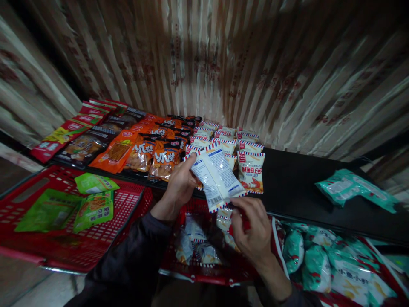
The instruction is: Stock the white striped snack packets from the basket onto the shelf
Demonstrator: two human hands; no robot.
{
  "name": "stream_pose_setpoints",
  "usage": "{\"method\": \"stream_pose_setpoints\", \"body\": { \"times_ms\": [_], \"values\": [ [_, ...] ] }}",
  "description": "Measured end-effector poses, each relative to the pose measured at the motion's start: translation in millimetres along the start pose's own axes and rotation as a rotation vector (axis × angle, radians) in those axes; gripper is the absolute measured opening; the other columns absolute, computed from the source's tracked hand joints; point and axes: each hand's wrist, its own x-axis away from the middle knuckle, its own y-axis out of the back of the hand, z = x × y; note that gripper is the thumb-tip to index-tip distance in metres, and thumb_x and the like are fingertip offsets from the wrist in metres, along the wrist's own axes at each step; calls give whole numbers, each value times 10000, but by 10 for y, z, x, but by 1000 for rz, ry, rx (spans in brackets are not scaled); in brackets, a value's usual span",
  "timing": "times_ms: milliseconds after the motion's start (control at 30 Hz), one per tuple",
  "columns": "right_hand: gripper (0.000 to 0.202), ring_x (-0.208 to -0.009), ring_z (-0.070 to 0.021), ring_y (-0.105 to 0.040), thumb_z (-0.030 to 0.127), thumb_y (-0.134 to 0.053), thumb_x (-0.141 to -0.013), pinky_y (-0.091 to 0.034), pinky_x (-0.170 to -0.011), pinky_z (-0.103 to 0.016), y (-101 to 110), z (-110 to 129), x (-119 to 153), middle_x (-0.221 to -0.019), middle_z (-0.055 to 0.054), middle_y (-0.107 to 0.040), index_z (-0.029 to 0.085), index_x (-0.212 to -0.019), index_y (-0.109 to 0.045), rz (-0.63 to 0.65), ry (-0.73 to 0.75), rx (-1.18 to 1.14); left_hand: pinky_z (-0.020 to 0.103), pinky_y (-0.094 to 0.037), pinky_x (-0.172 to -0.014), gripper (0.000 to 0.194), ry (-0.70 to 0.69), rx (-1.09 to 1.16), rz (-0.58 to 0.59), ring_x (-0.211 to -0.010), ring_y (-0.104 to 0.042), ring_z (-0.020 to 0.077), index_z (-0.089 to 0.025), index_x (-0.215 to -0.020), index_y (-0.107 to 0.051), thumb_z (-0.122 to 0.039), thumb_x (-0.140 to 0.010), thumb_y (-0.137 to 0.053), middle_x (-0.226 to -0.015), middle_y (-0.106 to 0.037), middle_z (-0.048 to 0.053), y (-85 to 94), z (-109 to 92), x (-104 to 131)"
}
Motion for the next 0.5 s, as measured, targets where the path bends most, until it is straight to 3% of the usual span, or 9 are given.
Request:
{"method": "stream_pose_setpoints", "body": {
  "times_ms": [67,133,233,333,500],
  "values": [
    [175,-819,-183,-614,209,-616,-871,-519,-739,-341,4,-32,-1,-878,-29,-631,224,-1045,-605,-124,-266,-137,361,-524,-969,219,-15,7,-33,-997,-717,231,-101,-931,-730,-259,-908,-579,-958,-781,99,1,-22,-7],
    [256,-768,-167,-616,350,-695,-824,-521,-680,-309,-10,-79,-19,-854,-12,-627,222,-1018,-587,-201,-555,-329,359,-525,-974,226,-13,9,-53,-995,-717,225,-97,-928,-725,-248,-922,-558,-960,-781,99,-1,-33,-5],
    [404,-744,-160,-621,479,-777,-717,-514,-623,-279,-42,-135,-71,-852,-6,-659,222,-983,-614,-211,-859,-634,355,-521,-985,234,2,13,-34,-1011,-714,227,-87,-931,-719,-254,-924,-554,-957,-780,110,-7,-13,3],
    [423,-727,-153,-628,475,-847,-630,-512,-631,-271,-55,-145,-116,-831,-1,-698,221,-915,-666,-191,-983,-817,326,-530,-962,207,20,11,-9,-983,-721,217,-97,-941,-721,-266,-888,-614,-955,-780,103,-18,23,10],
    [351,-690,-124,-616,413,-886,-596,-491,-645,-248,-25,-151,-143,-781,12,-719,222,-832,-708,-217,-1015,-917,254,-558,-771,162,42,-70,62,-782,-714,168,-117,-843,-747,-261,-769,-734,-825,-773,59,-1,-31,12]
  ]
}}
